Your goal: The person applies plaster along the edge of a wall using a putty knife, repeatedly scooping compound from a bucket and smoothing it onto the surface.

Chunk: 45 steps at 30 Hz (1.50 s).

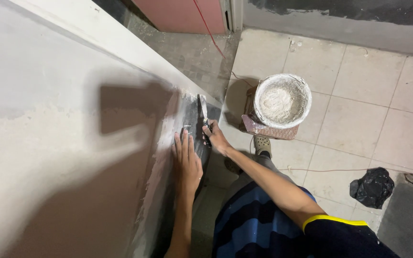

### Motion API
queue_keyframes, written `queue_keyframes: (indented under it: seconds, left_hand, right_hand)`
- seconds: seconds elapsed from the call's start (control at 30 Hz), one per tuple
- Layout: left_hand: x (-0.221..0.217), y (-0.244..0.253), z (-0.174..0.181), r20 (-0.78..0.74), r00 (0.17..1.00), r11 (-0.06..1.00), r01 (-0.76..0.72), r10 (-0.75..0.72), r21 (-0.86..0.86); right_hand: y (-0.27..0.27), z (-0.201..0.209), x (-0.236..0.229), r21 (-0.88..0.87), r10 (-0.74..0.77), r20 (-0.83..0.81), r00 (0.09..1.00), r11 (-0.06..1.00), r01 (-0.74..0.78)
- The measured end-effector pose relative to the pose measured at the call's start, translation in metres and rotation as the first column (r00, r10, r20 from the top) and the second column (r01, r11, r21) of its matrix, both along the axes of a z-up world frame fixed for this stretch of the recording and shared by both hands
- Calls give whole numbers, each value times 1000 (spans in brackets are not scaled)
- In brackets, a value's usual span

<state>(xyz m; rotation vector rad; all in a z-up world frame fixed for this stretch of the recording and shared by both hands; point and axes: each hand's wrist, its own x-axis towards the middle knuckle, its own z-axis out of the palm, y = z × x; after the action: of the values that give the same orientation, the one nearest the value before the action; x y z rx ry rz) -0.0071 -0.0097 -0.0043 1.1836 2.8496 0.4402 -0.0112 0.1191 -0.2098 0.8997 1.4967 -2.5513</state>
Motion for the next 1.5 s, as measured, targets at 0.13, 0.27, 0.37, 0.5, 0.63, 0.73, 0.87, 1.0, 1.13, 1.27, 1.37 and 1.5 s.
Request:
queue_keyframes:
  seconds: [0.13,0.27,0.37,0.5,0.63,0.73,0.87,1.0,1.13,1.27,1.37,1.5]
  left_hand:
    - [0,-2,4,18,1000,1000,3,-3,18]
    - [-3,-7,6,39,999,1000,12,-13,12]
    - [-2,-8,7,31,999,1000,27,-27,12]
    - [-4,-9,4,14,999,999,39,-39,-9]
    - [-6,-11,1,5,998,998,55,-55,-15]
    - [-6,-13,-1,1,998,998,60,-60,1]
    - [-5,-14,-2,8,998,998,60,-60,14]
    - [-5,-13,-2,13,998,998,69,-69,-1]
    - [-5,-12,-3,11,998,998,65,-66,4]
    - [-6,-14,-3,-2,997,997,73,-74,-16]
    - [-7,-14,-5,-5,998,996,69,-69,-48]
    - [-7,-10,-9,8,999,992,41,-40,-118]
  right_hand:
    - [-8,8,-5,-114,1,3,1000,994,0]
    - [-11,16,-6,-106,4,16,1000,994,-3]
    - [-8,18,5,-102,35,6,999,994,-35]
    - [-5,14,20,-69,13,15,1000,998,-12]
    - [0,5,9,-103,-68,13,998,992,69]
    - [-1,1,-4,-108,-38,22,999,993,40]
    - [-6,-6,-3,-66,24,25,999,998,-22]
    - [9,-17,18,-17,118,51,992,993,-117]
    - [12,-19,21,1,38,40,998,999,-38]
    - [4,-9,-2,-141,-51,10,999,989,52]
    - [-2,-4,-6,12,48,110,993,999,-50]
    - [10,-11,13,21,128,82,988,991,-130]
